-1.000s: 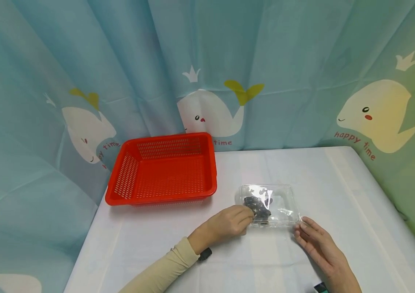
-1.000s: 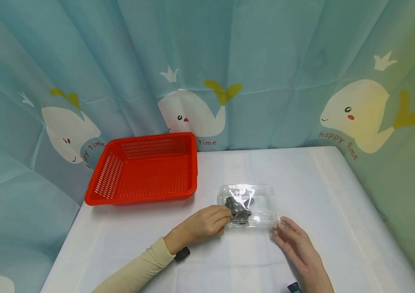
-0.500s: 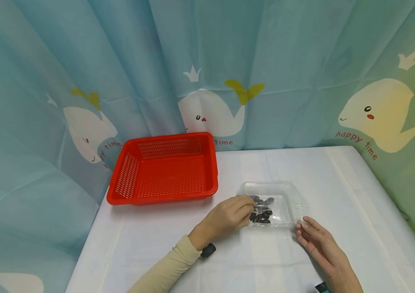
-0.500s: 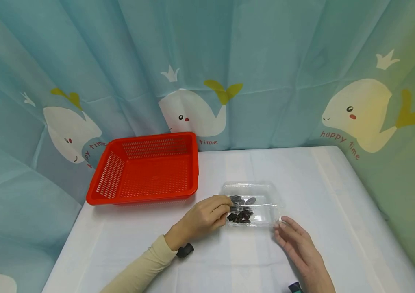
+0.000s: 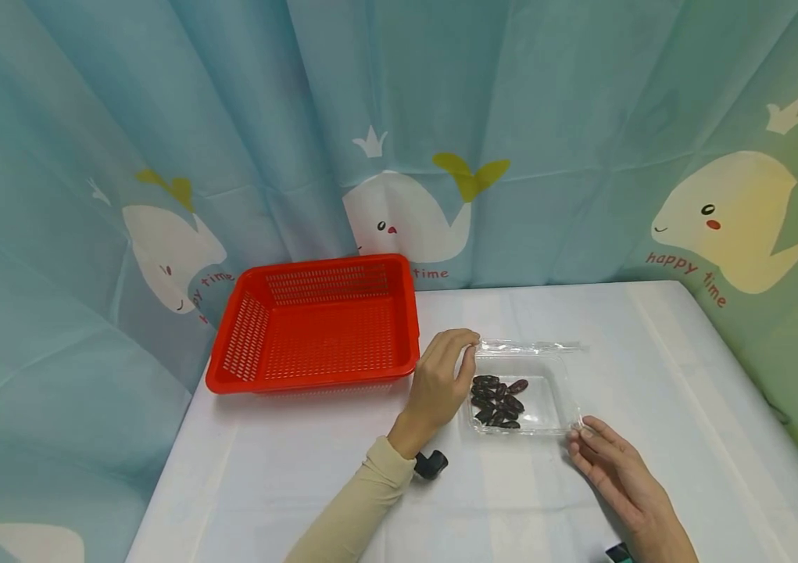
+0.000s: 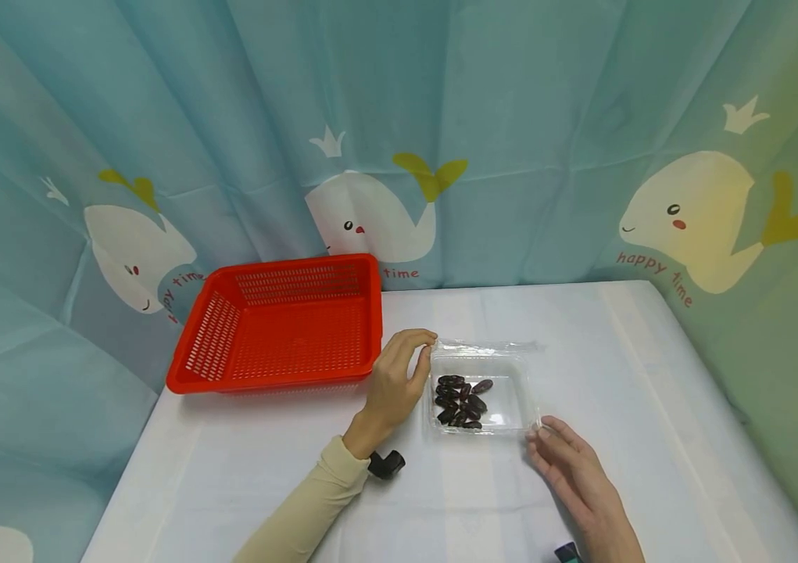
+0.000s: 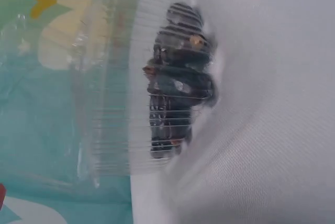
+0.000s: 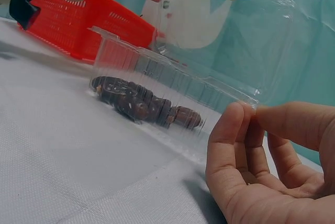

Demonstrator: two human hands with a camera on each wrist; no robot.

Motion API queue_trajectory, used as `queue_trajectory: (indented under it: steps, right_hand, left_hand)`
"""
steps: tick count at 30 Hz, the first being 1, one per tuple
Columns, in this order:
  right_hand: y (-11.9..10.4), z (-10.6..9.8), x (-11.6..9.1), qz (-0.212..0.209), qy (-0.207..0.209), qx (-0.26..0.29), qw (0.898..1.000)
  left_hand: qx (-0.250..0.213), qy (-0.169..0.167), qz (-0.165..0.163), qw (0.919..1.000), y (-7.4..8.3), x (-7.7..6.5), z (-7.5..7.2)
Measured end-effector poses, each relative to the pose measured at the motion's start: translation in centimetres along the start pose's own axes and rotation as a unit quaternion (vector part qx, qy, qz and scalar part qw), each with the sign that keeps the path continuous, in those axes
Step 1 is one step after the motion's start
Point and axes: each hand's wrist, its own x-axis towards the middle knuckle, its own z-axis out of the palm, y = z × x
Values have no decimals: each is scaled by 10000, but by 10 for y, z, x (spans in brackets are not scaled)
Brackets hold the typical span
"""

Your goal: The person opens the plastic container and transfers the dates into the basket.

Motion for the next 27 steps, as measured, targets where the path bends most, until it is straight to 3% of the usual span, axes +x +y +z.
queue_trajectory:
  steps: [8, 13, 16, 20, 23, 27]
  right_hand:
    - [0, 0, 0, 21, -11, 56, 10000]
    - [0, 0, 1, 58, 73, 19, 10000]
    - [-2, 0, 1, 89, 144, -57, 9998]
    - [-2, 1, 2, 117, 178, -79, 9997]
    - [-1, 0, 1, 86, 94, -1, 9999]
    - [-1, 0, 0, 44, -19, 87, 10000]
  left_hand:
    - [22, 38, -239, 9997, -6, 3, 11]
    - [-594, -54, -1017, 9930, -9, 9, 16]
    - [-1181, -226, -1703, 9780, -12, 11, 19]
    - [-1715, -524, -2544, 9503, -14, 11, 23]
    - [-1869, -715, -2923, 9352, -17, 9, 26]
    - [-1956, -820, -3237, 9221, -23, 2, 31]
